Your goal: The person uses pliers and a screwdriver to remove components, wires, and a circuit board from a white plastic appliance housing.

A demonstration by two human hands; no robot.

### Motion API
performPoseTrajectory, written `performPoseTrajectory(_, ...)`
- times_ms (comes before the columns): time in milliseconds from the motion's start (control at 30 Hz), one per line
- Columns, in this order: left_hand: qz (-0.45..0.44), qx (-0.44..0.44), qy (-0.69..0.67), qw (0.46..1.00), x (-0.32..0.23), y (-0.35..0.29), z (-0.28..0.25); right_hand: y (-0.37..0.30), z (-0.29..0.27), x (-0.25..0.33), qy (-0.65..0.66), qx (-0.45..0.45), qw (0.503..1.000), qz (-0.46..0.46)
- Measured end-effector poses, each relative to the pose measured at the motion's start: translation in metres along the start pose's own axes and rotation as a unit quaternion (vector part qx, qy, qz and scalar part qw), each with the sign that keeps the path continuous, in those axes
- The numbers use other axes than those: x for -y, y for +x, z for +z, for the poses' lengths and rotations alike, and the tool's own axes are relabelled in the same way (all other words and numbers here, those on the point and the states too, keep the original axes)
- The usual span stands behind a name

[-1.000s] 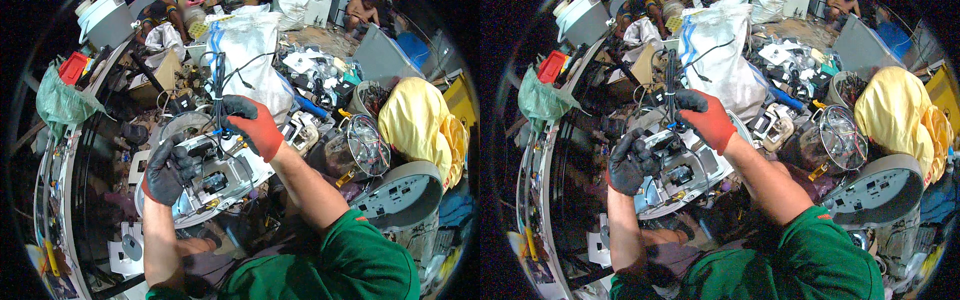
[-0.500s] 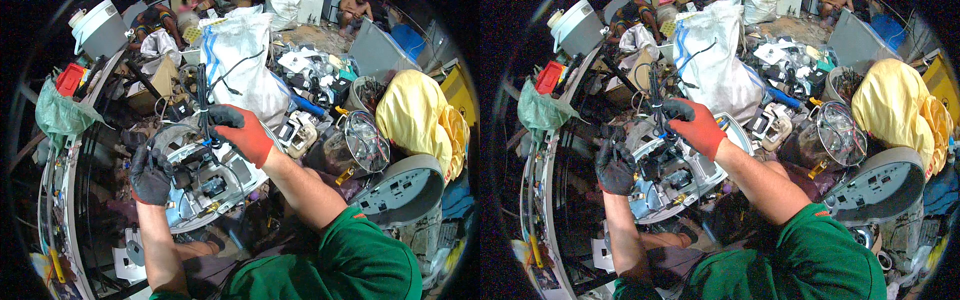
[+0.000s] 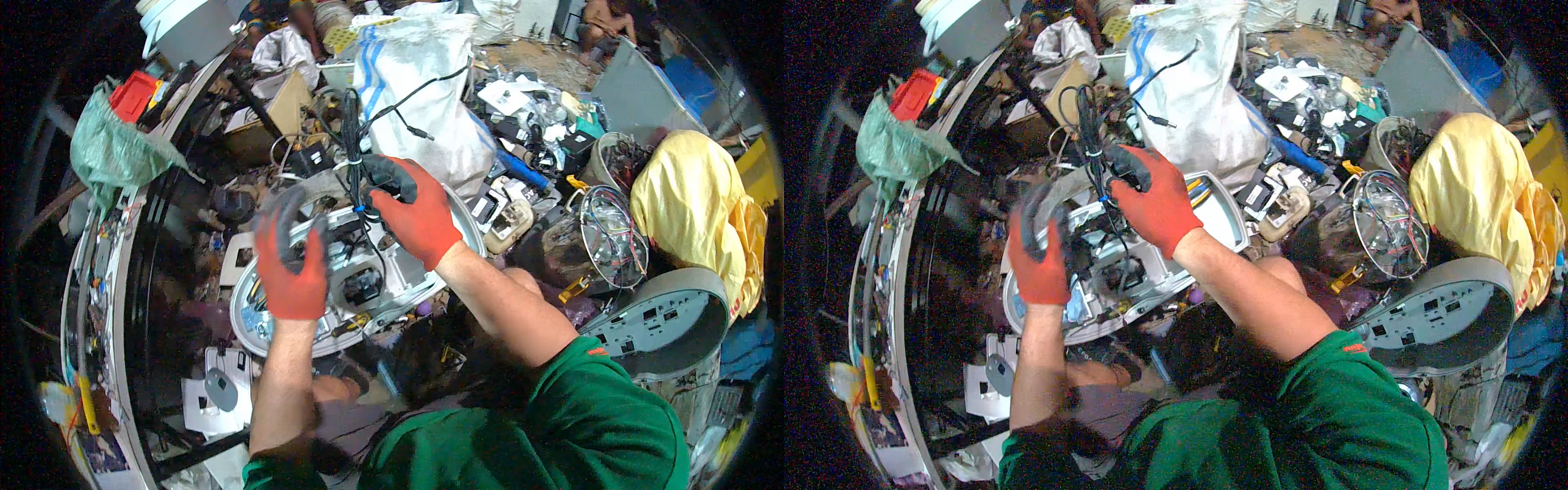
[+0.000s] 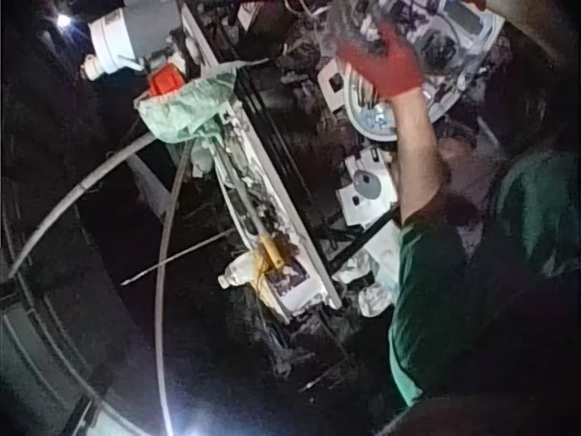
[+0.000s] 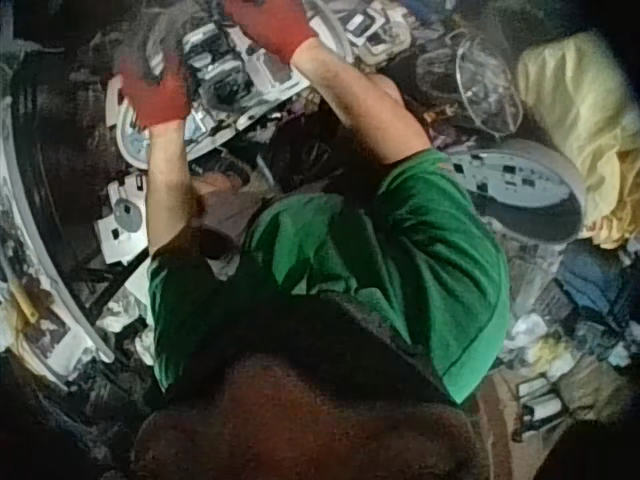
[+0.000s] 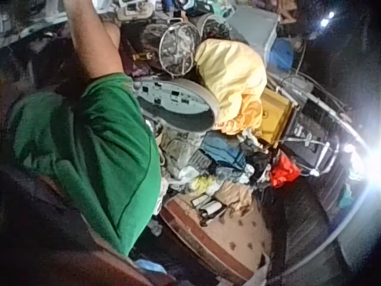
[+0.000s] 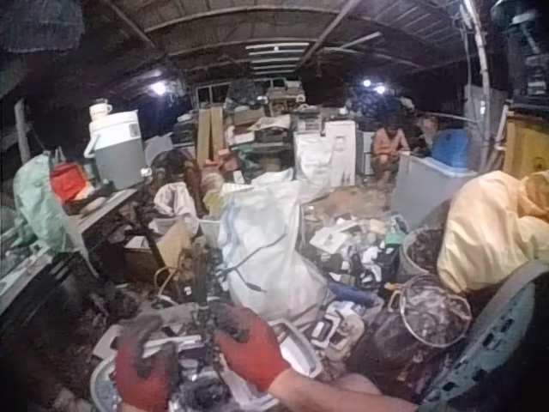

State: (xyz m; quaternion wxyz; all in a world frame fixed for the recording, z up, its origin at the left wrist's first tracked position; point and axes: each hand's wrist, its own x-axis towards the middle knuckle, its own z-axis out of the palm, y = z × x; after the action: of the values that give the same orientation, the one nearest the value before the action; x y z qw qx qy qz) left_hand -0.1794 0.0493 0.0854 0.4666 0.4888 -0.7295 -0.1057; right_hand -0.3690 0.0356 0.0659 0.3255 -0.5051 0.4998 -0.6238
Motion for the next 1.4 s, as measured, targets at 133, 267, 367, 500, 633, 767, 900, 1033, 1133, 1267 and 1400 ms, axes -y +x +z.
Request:
performPoseTrajectory(133,-0.129,-0.031,-0.206,0.969,-0.002,0.006,0.009,-0.024,0.028,0.011,-0.052,0.099,0.992,-0.063)
performPoseTrajectory(267,-0.236,0.0,-0.341,0.91,0.005,0.018,-0.001,-0.034,0.032,0.013,-0.016,0.161,0.984,-0.08)
performPoseTrajectory(367,-0.281,-0.003,-0.412,0.867,-0.003,0.021,-0.002,-0.019,0.02,0.013,0.084,0.189,0.978,0.032)
performPoseTrajectory(500,-0.291,0.026,-0.404,0.867,0.0,0.018,-0.007,-0.01,0.009,0.02,0.199,0.16,0.963,0.087)
performPoseTrajectory(633,-0.283,0.085,-0.392,0.871,0.006,0.018,-0.008,0.0,0.003,0.008,0.266,0.195,0.936,0.123)
performPoseTrajectory(767,-0.305,0.192,-0.401,0.842,0.006,0.018,-0.022,0.006,-0.016,0.009,0.196,0.215,0.949,0.12)
performPoseTrajectory(900,-0.109,0.196,-0.202,0.953,0.017,0.014,-0.046,0.021,-0.045,0.025,0.132,0.261,0.956,0.039)
performPoseTrajectory(1033,0.017,0.35,0.057,0.935,-0.034,0.012,-0.09,0.012,-0.095,0.084,-0.273,0.485,0.819,-0.142)
performPoseTrajectory(1133,0.191,0.42,0.135,0.877,-0.047,-0.008,-0.106,-0.028,-0.104,0.138,-0.365,0.587,0.689,-0.216)
performPoseTrajectory(1267,0.271,0.355,0.238,0.863,-0.059,-0.014,-0.173,-0.05,-0.137,0.21,-0.398,0.655,0.617,-0.178)
performPoseTrajectory(1400,0.202,0.436,0.127,0.868,-0.082,-0.011,-0.205,-0.057,-0.196,0.202,-0.373,0.533,0.738,-0.179)
